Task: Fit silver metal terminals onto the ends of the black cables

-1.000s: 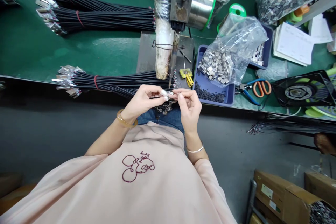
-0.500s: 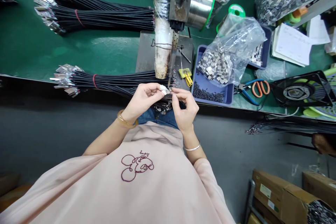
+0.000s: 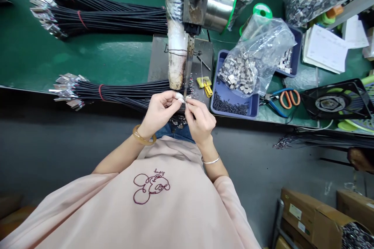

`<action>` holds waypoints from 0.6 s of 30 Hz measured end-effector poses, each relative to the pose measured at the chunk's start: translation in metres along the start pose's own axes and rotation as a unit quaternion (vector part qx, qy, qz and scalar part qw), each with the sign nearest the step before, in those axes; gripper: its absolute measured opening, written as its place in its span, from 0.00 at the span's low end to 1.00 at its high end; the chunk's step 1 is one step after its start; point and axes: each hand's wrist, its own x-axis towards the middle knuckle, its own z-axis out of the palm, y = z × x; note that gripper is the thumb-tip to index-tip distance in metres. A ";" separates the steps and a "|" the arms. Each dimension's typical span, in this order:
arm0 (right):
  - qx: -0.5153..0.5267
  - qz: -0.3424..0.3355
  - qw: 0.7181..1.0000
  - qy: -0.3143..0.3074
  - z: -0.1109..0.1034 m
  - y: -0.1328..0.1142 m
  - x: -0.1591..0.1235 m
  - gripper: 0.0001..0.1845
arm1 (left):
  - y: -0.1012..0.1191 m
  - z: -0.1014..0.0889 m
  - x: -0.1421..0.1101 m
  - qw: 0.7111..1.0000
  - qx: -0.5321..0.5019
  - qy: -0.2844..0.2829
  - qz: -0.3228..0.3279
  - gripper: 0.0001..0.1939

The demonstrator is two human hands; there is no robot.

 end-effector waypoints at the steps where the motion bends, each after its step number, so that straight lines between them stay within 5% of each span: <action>1: 0.002 -0.003 1.000 0.003 0.000 0.000 0.000 0.09 | 0.000 0.000 0.000 1.000 0.007 0.000 0.001 0.06; 8: 0.028 0.044 0.998 -0.023 -0.002 -0.002 0.002 0.08 | 0.003 0.000 0.000 1.000 0.002 0.015 0.009 0.06; 18: -0.026 -0.032 0.999 -0.006 -0.004 -0.001 -0.002 0.08 | 0.002 -0.001 -0.003 1.000 0.014 -0.013 -0.008 0.06</action>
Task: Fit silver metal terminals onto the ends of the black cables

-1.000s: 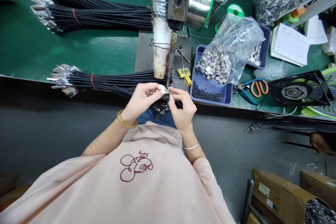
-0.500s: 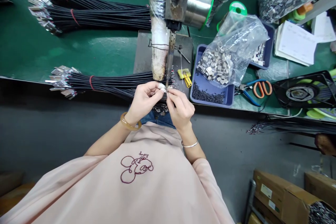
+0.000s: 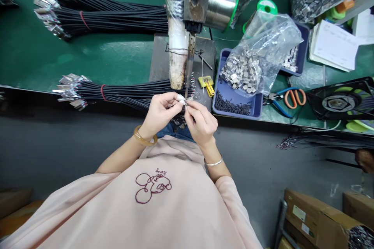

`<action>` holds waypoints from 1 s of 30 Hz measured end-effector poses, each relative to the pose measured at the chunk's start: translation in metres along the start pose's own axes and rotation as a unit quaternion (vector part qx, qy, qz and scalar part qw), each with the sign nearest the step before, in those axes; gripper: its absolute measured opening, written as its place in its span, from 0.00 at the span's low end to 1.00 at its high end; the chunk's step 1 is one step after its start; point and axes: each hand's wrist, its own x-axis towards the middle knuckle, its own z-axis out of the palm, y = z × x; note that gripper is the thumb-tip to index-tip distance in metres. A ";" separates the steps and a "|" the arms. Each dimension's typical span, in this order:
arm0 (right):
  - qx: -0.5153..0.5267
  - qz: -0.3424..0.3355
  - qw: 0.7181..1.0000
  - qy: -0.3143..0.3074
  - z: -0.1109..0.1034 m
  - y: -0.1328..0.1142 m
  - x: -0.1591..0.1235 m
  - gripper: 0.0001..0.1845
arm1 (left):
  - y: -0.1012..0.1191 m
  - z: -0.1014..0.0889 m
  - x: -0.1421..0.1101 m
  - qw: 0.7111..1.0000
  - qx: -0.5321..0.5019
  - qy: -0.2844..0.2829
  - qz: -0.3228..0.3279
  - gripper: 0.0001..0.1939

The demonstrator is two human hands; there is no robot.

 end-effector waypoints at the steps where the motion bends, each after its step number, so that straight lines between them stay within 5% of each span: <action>1: -0.001 0.006 1.000 -0.003 -0.001 -0.001 0.000 0.07 | 0.000 0.000 0.000 1.000 -0.001 -0.002 0.001 0.06; 5: 0.034 0.088 0.996 0.002 -0.008 -0.009 0.003 0.03 | 0.001 -0.004 -0.002 1.000 0.012 -0.015 0.007 0.07; 10: 0.162 0.233 0.952 0.114 -0.026 -0.021 0.015 0.07 | 0.000 -0.007 -0.006 0.999 0.029 -0.026 0.017 0.11; 12: 0.179 0.250 0.947 0.090 -0.032 -0.023 0.019 0.09 | -0.001 -0.007 -0.007 0.999 0.022 -0.023 0.011 0.10; 20: 0.101 0.208 0.969 -0.081 -0.025 -0.017 0.018 0.02 | 0.001 -0.007 -0.007 1.000 0.006 -0.014 0.002 0.08; 30: 0.123 0.187 0.971 -0.085 -0.014 -0.010 0.021 0.07 | -0.002 -0.006 0.003 1.000 0.013 -0.010 -0.003 0.08</action>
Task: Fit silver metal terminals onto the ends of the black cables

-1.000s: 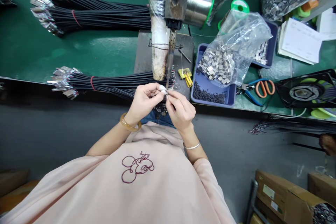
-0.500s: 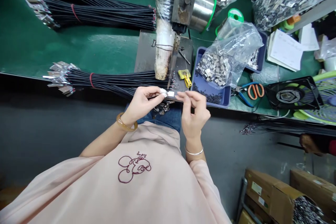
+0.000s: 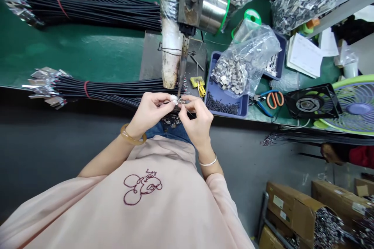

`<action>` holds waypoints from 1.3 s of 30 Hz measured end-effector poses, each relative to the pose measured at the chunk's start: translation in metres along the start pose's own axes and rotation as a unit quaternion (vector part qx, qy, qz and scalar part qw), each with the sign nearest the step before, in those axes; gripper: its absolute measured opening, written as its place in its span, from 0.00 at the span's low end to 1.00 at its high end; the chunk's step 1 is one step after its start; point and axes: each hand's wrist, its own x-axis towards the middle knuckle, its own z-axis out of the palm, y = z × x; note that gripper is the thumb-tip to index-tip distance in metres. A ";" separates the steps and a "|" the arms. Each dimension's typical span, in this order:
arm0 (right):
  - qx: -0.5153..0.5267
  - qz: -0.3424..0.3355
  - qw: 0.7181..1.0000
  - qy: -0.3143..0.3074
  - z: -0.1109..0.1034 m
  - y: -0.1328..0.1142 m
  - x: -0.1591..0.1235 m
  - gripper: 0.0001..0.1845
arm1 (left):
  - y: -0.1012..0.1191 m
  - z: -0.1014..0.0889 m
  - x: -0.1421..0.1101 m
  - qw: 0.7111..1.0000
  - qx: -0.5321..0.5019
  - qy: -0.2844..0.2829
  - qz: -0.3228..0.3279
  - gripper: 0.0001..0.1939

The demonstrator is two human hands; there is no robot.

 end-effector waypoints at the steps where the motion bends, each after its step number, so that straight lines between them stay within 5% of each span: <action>1: -0.003 -0.006 1.000 0.001 0.000 0.000 0.001 0.07 | 0.000 0.000 0.001 1.000 -0.007 0.005 0.001 0.08; 12: -0.024 -0.044 0.999 0.012 -0.001 -0.004 0.006 0.08 | 0.007 0.000 0.004 0.999 -0.043 0.017 -0.004 0.06; 22: -0.059 -0.096 0.994 0.010 -0.003 0.001 0.000 0.09 | 0.009 -0.001 0.004 0.998 -0.028 -0.040 -0.030 0.07; 39: -0.080 -0.059 0.995 -0.021 -0.006 -0.009 0.004 0.07 | 0.009 0.001 0.004 1.000 -0.017 -0.004 -0.014 0.08</action>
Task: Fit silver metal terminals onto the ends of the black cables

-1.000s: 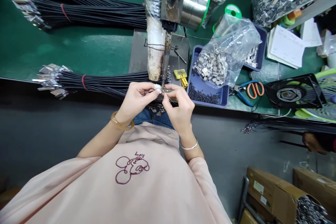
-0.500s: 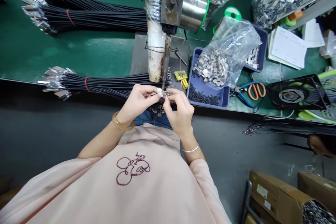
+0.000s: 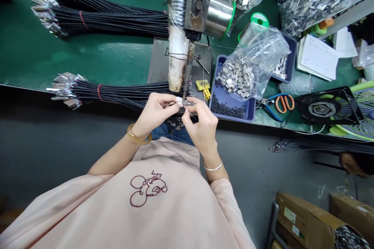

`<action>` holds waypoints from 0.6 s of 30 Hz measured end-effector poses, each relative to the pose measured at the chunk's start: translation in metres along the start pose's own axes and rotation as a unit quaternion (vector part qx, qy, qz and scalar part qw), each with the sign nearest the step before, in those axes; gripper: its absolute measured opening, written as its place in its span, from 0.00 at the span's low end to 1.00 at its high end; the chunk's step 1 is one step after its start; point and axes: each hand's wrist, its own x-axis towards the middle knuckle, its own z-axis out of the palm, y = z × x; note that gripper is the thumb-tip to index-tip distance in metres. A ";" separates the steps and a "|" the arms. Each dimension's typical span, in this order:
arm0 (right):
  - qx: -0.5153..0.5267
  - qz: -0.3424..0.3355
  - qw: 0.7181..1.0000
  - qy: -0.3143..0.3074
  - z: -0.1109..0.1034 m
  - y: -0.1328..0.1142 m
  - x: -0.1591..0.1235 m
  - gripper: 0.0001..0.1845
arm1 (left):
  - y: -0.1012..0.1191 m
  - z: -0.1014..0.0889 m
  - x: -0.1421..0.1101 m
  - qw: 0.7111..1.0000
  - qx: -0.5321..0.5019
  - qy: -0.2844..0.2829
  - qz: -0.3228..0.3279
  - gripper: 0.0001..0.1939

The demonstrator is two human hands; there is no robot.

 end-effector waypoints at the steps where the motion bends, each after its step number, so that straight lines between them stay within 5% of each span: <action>1: -0.004 -0.001 1.000 -0.006 -0.001 0.001 0.000 0.07 | -0.001 0.000 0.000 1.000 0.008 -0.006 0.000 0.08; 11: -0.018 -0.030 0.999 0.037 0.004 0.001 -0.005 0.07 | -0.005 -0.001 -0.003 1.000 -0.011 -0.006 0.002 0.05; 18: 0.175 0.147 0.974 -0.012 0.005 0.006 -0.007 0.06 | -0.004 -0.004 -0.010 0.996 -0.086 -0.009 0.000 0.04</action>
